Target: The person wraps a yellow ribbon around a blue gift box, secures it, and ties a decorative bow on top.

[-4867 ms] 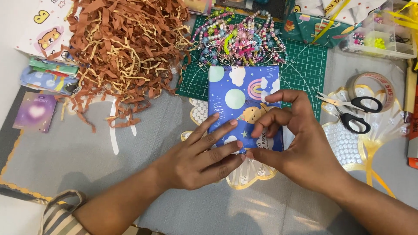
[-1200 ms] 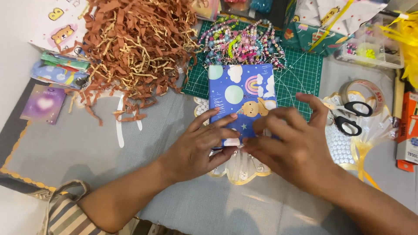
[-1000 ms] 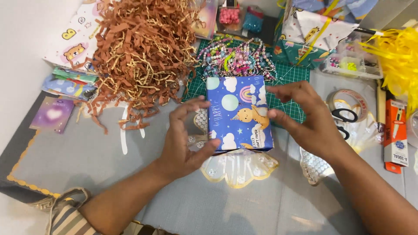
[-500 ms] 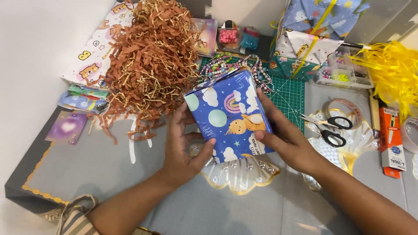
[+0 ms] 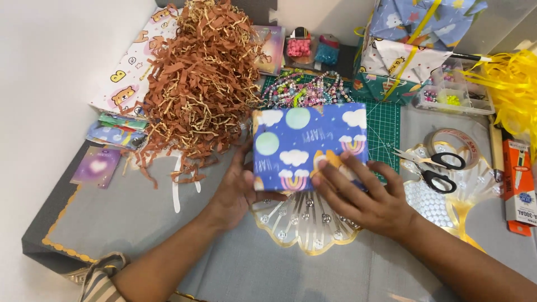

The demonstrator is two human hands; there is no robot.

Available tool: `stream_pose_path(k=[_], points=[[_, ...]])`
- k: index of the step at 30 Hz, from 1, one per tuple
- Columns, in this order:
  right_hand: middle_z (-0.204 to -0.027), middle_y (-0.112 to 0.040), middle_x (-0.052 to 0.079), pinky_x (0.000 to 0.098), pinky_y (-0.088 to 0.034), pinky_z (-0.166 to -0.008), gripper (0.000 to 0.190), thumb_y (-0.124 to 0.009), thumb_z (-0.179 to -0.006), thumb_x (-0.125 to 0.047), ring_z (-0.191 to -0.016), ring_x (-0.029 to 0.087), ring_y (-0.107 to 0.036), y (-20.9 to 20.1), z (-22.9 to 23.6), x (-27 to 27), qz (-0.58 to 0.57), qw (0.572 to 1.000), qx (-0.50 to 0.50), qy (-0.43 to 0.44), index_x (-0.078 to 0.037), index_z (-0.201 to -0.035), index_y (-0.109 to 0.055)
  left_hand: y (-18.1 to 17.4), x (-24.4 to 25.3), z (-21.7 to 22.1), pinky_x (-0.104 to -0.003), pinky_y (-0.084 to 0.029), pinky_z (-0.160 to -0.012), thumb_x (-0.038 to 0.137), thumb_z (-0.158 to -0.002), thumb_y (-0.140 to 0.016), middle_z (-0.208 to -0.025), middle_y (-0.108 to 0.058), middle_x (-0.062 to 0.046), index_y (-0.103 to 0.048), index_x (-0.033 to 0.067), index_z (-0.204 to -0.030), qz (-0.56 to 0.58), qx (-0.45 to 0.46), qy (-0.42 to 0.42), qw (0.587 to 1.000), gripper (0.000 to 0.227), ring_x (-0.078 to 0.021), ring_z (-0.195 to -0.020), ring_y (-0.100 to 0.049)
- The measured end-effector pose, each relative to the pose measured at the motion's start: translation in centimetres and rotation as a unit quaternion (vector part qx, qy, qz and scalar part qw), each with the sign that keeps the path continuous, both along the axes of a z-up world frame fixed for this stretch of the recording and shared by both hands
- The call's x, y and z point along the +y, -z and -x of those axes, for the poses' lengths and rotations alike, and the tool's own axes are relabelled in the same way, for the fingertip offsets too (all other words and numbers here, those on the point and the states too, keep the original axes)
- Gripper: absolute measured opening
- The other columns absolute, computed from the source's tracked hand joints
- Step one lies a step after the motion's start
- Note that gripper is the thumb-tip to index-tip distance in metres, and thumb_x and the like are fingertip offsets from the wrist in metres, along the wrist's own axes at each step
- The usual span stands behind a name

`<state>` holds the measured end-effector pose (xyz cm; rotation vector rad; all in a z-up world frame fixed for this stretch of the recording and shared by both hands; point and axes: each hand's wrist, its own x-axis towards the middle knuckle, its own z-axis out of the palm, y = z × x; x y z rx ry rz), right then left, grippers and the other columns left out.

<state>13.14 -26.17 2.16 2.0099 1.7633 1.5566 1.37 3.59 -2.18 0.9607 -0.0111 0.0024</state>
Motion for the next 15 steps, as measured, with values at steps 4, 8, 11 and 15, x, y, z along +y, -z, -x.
stream_pose_path(k=[4,8,11,15], points=[[-0.155,-0.073,-0.007,0.0486,-0.043,-0.117,0.031,-0.093,-0.117,-0.036,-0.141,0.016,-0.069,-0.2,0.5,-0.6,0.027,0.997,0.058,-0.045,-0.028,-0.142,-0.077,-3.0,-1.4,-0.7,-0.057,-0.068,-0.109,0.012,-0.064,-0.096,-0.155,-0.072,-0.021,-0.041,0.0179,-0.17,-0.056,0.158,-0.126,0.978,0.119,-0.037,-0.138,-0.073],[-0.172,-0.052,0.016,0.0574,-0.036,-0.135,0.083,-0.071,-0.103,-0.064,-0.164,0.038,-0.049,-0.3,1.2,-3.6,-0.085,0.885,0.457,-0.018,-0.016,-0.166,-0.047,-2.2,-1.2,-0.6,-0.055,-0.071,-0.106,0.022,-0.077,-0.093,-0.155,-0.069,-0.021,-0.023,0.028,-0.18,-0.101,0.099,-0.092,0.986,0.124,-0.0359,-0.135,-0.074],[-0.187,-0.034,0.019,0.056,-0.044,-0.131,0.088,-0.053,-0.112,-0.051,-0.17,0.037,-0.04,0.1,1.6,-4.7,-0.157,0.674,0.72,-0.062,-0.012,-0.181,-0.017,-1.1,-1.9,-0.3,-0.053,-0.07,-0.108,0.026,-0.082,-0.094,-0.16,-0.066,-0.018,-0.02,0.027,-0.18,-0.124,0.055,-0.059,0.989,0.123,-0.033,-0.139,-0.072],[-0.166,-0.069,0.008,0.0447,-0.068,-0.113,0.087,-0.06,-0.103,-0.038,-0.145,0.025,-0.073,-0.1,2.6,-3.8,-0.245,0.32,0.915,-0.028,-0.026,-0.183,-0.029,-0.7,-3.0,0.5,-0.055,-0.071,-0.112,0.032,-0.09,-0.093,-0.164,-0.061,-0.018,-0.019,0.0286,-0.183,-0.175,0.027,0.004,0.984,0.119,-0.0353,-0.147,-0.069]])
